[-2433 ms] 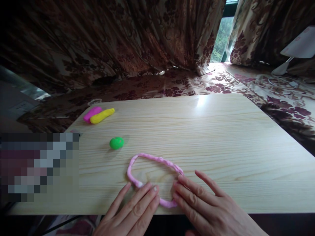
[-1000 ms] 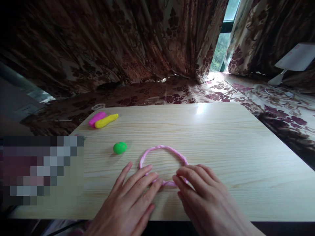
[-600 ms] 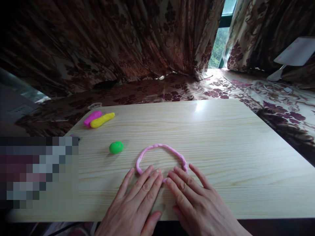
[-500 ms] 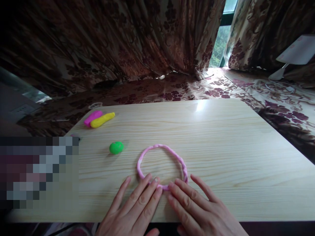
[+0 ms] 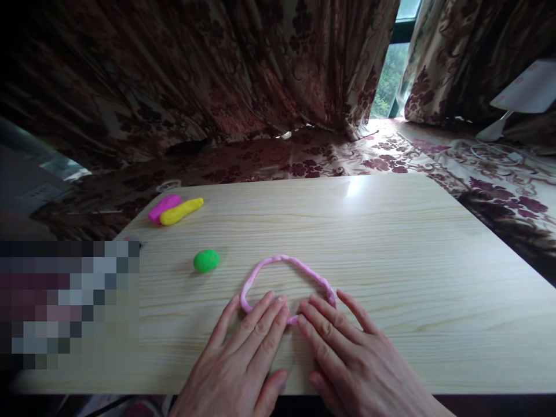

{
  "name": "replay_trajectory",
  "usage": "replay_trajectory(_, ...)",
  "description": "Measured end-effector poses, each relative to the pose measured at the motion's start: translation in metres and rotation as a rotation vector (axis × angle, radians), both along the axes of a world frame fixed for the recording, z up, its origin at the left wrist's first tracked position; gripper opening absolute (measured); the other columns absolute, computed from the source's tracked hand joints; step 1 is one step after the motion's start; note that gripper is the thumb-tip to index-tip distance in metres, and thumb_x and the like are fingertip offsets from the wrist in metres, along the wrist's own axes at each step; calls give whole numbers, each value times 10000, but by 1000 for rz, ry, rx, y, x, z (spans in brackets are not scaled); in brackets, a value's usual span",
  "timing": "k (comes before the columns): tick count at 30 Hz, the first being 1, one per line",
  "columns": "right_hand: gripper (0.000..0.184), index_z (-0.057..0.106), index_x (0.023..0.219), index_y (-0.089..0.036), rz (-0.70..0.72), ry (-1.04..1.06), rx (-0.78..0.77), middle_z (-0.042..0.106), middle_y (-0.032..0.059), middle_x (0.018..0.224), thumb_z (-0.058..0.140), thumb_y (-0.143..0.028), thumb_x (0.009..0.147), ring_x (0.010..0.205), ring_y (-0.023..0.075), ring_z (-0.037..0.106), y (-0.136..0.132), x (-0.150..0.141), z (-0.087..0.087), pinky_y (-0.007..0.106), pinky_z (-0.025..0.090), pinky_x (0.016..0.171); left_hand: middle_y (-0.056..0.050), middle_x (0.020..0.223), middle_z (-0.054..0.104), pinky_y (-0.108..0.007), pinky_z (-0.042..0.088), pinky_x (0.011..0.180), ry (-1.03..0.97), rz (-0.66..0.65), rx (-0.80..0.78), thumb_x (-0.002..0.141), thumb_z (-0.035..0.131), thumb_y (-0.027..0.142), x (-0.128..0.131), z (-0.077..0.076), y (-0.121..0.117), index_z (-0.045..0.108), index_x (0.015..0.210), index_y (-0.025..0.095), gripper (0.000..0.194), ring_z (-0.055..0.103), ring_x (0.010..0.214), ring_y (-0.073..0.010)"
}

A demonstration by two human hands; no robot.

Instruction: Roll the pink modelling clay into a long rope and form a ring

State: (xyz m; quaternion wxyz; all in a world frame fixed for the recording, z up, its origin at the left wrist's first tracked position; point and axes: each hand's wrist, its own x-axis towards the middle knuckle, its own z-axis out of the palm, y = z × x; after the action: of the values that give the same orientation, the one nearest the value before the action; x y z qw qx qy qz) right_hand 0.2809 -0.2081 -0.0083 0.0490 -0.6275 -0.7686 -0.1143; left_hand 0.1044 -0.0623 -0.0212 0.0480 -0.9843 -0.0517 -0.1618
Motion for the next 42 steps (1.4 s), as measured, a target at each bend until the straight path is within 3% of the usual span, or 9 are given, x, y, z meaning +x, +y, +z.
replay_trajectory(4,489,489,1296,-122,131,-46,42,421,62,1385,473,-399,894,1287,240,374,-3,1,0,447,27,1136,-47,1308,540,-423,49,1135,-39,-59,31,881,433,458,-4,-3,-3,536,1235,162,472,341,1307,-208)
replay_trajectory(8,468,485,1299,-105,8,-10,-8,441,87,1370,479,-297,872,1305,228,345,2,2,6,428,85,1138,-43,1352,494,-426,71,1133,-37,4,-35,863,460,462,-2,4,0,515,1258,161,499,339,1310,-226)
replay_trajectory(14,473,468,1315,-113,-24,72,-3,348,90,1427,467,-291,877,1332,242,287,17,-4,12,434,133,1129,-66,1406,417,-471,163,1104,23,122,-33,870,473,336,-3,25,19,498,1277,167,441,327,1320,-252)
replay_trajectory(20,518,449,1331,-112,34,95,32,405,76,1402,473,-371,883,1325,249,298,22,-14,-7,405,68,1136,-65,1375,461,-484,144,1108,-29,104,-137,850,522,347,-11,12,18,557,1214,211,390,356,1305,-252)
replay_trajectory(25,486,558,1226,-111,28,87,82,453,105,1369,506,-421,855,1312,283,320,19,-13,-3,435,90,1128,-49,1317,531,-508,103,1109,-152,69,-187,811,573,381,-11,1,8,615,1127,255,343,383,1285,-262)
replay_trajectory(30,430,591,1186,-126,58,40,125,546,77,1292,561,-375,837,1275,300,377,9,-7,3,473,92,1127,-32,1282,561,-516,77,1112,-99,32,-143,822,563,392,-6,3,4,618,1116,267,325,370,1291,-258)
replay_trajectory(34,293,645,1086,-163,3,175,225,670,46,1087,537,-299,850,1209,235,467,7,-9,-10,411,184,1126,-28,1250,581,-506,74,1118,-98,-11,-95,837,541,379,-2,1,9,629,1101,237,312,369,1289,-262)
replay_trajectory(38,244,653,1038,-182,-47,289,292,685,45,1007,505,-258,858,1217,230,456,8,-13,-22,429,227,1108,-27,1217,600,-500,56,1122,-89,-41,-49,846,530,385,0,3,8,639,1087,229,307,364,1288,-257)
replay_trajectory(42,256,647,1049,-189,-53,278,257,681,46,1009,517,-280,848,1240,247,428,10,-11,-19,446,202,1112,-20,1204,611,-497,72,1122,-94,23,-106,843,540,373,4,7,2,643,1084,229,299,373,1282,-255)
